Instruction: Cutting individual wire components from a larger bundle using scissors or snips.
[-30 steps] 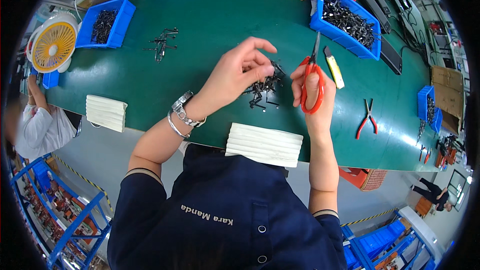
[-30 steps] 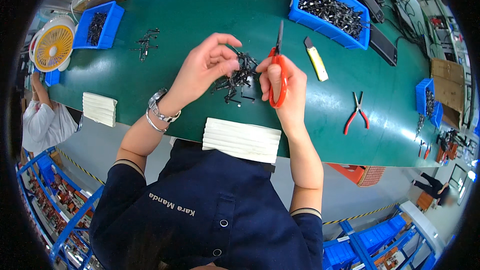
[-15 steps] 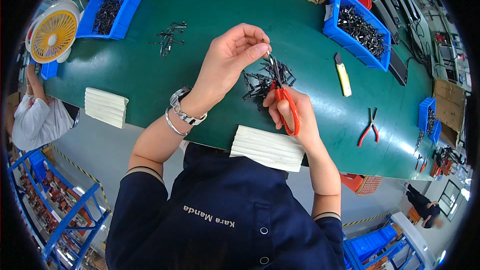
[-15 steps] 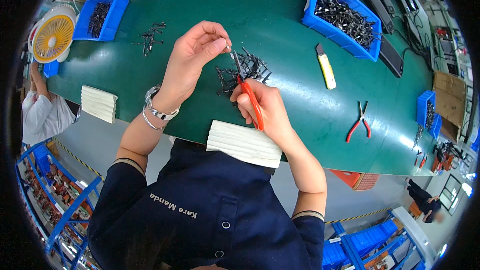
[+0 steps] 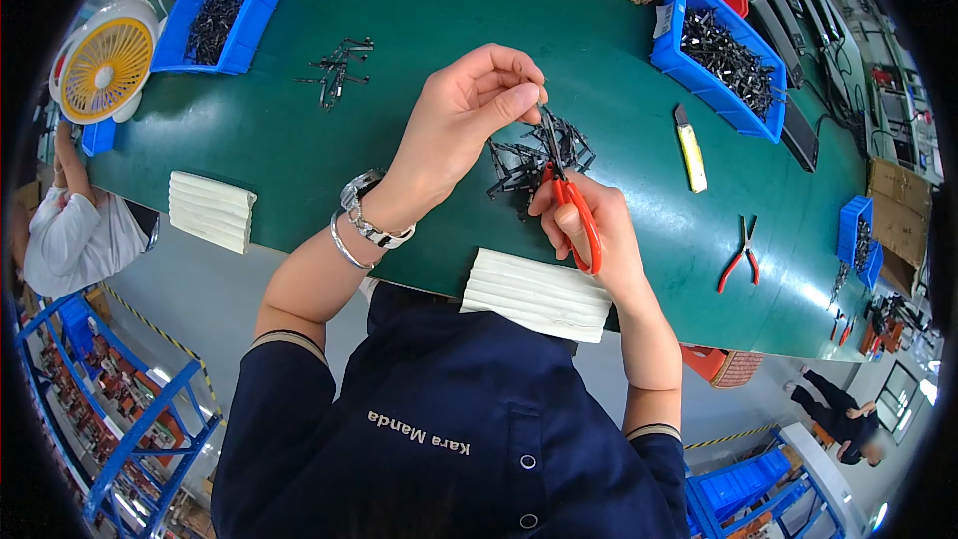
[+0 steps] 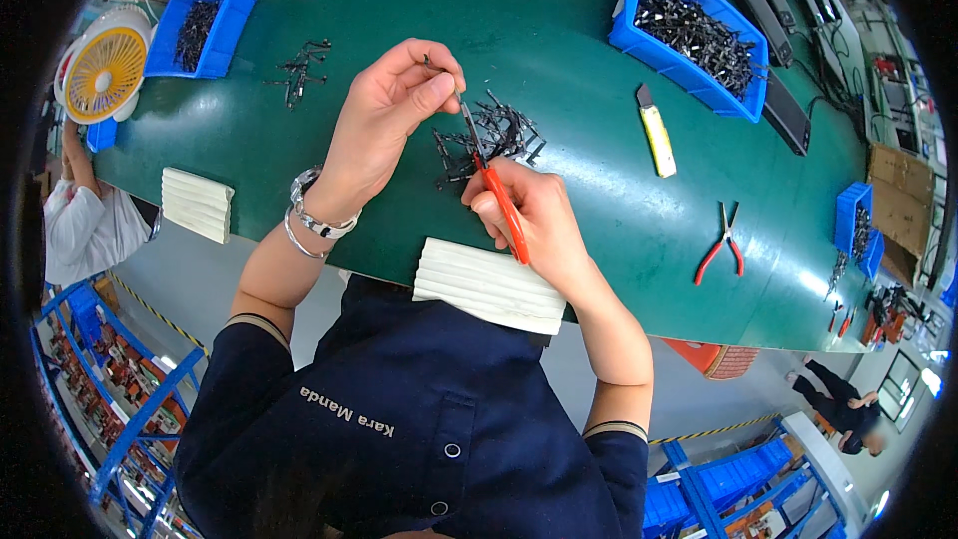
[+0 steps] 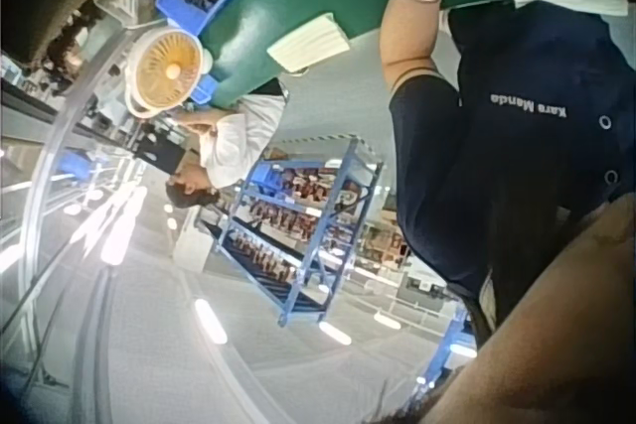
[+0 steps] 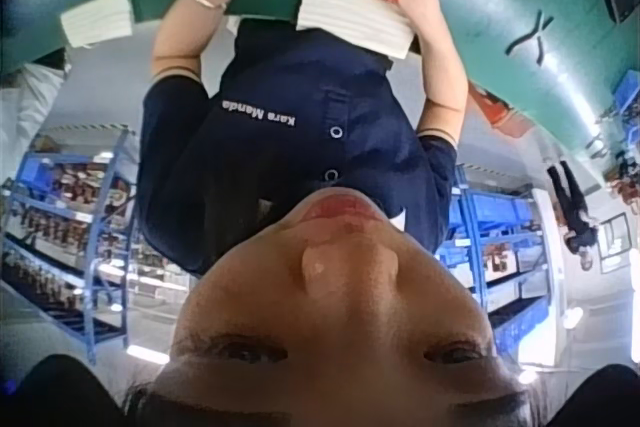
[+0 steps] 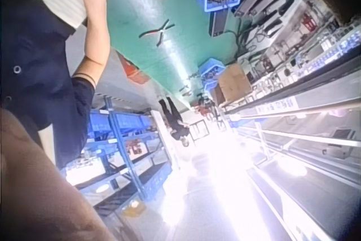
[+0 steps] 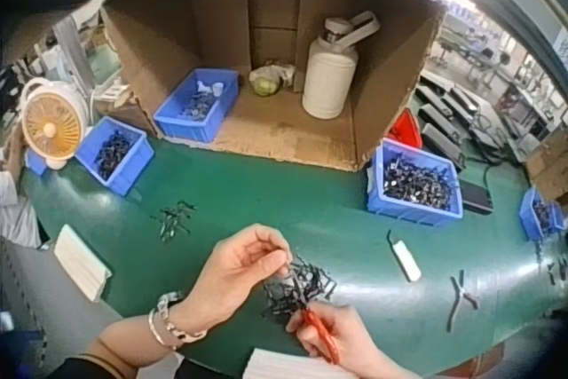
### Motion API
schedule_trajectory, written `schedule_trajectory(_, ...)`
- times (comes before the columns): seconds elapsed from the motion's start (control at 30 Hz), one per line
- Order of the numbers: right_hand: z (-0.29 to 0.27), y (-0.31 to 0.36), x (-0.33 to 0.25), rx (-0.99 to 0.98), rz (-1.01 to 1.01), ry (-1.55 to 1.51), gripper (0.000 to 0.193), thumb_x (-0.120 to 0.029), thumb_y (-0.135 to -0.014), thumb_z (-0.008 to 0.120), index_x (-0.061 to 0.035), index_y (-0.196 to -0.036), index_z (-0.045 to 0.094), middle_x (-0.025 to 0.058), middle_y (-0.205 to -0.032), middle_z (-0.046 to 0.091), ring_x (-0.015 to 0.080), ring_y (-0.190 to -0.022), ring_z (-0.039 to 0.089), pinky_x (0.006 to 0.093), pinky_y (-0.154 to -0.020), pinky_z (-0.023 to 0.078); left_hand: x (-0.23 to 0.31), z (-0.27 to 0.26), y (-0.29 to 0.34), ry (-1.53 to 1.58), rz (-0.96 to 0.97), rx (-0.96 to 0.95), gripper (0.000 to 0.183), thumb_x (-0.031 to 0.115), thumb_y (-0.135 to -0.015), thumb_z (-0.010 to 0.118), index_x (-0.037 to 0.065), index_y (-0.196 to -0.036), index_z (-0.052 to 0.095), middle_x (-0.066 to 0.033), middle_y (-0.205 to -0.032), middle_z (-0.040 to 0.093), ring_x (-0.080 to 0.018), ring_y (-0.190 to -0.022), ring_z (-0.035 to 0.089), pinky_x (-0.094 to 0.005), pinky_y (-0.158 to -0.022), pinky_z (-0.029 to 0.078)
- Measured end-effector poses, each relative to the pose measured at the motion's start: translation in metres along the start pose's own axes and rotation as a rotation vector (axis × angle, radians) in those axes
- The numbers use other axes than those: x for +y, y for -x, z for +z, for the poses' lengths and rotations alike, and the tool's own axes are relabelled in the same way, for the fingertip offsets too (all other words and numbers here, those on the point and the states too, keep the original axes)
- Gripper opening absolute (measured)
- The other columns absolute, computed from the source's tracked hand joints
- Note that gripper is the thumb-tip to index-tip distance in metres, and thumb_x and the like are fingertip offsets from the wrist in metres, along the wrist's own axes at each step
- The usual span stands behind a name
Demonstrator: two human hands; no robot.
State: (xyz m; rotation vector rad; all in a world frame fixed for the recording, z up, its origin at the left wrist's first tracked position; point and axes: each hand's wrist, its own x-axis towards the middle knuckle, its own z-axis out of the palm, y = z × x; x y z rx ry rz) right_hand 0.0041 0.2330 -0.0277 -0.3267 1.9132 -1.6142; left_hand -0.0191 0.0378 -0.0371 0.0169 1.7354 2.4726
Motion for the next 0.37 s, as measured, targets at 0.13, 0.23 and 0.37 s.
schedule_trajectory(0.13,0.0008,-0.0004,-0.0007,0.028,-0.026,0.051,0.019,-0.017,-0.088,0.060,0.0004,-0.081,0.058,0.0021,-0.054,0.050,0.0068,-0.047,0.048,0.0232,-0.045,0.041,-0.0008,0.0003,0.0001,-0.002,0.006,-0.001,0.015,0.013,-0.093,0.060,0.003,-0.103,0.056,-0.0031,-0.093,0.059,-0.0091,-0.082,0.056,-0.0223,-0.077,0.046)
schedule_trajectory(0.23,0.0001,0.0000,-0.0016,0.037,-0.032,0.065,0.021,-0.019,-0.089,0.062,-0.0002,-0.081,0.058,0.0020,-0.053,0.049,0.0070,-0.047,0.047,0.0238,-0.045,0.040,-0.0007,0.0015,0.0003,-0.011,0.014,-0.008,0.015,0.013,-0.092,0.060,0.003,-0.102,0.057,-0.0035,-0.092,0.060,-0.0095,-0.082,0.056,-0.0227,-0.078,0.046)
schedule_trajectory(0.37,-0.0038,0.0005,0.0002,0.028,0.017,0.074,0.025,-0.024,-0.088,0.065,-0.0012,-0.081,0.058,0.0017,-0.053,0.049,0.0081,-0.047,0.048,0.0246,-0.046,0.042,-0.0018,0.0019,0.0005,0.000,0.032,-0.008,0.015,0.013,-0.093,0.060,0.002,-0.103,0.057,-0.0040,-0.092,0.060,-0.0104,-0.082,0.056,-0.0234,-0.079,0.047)
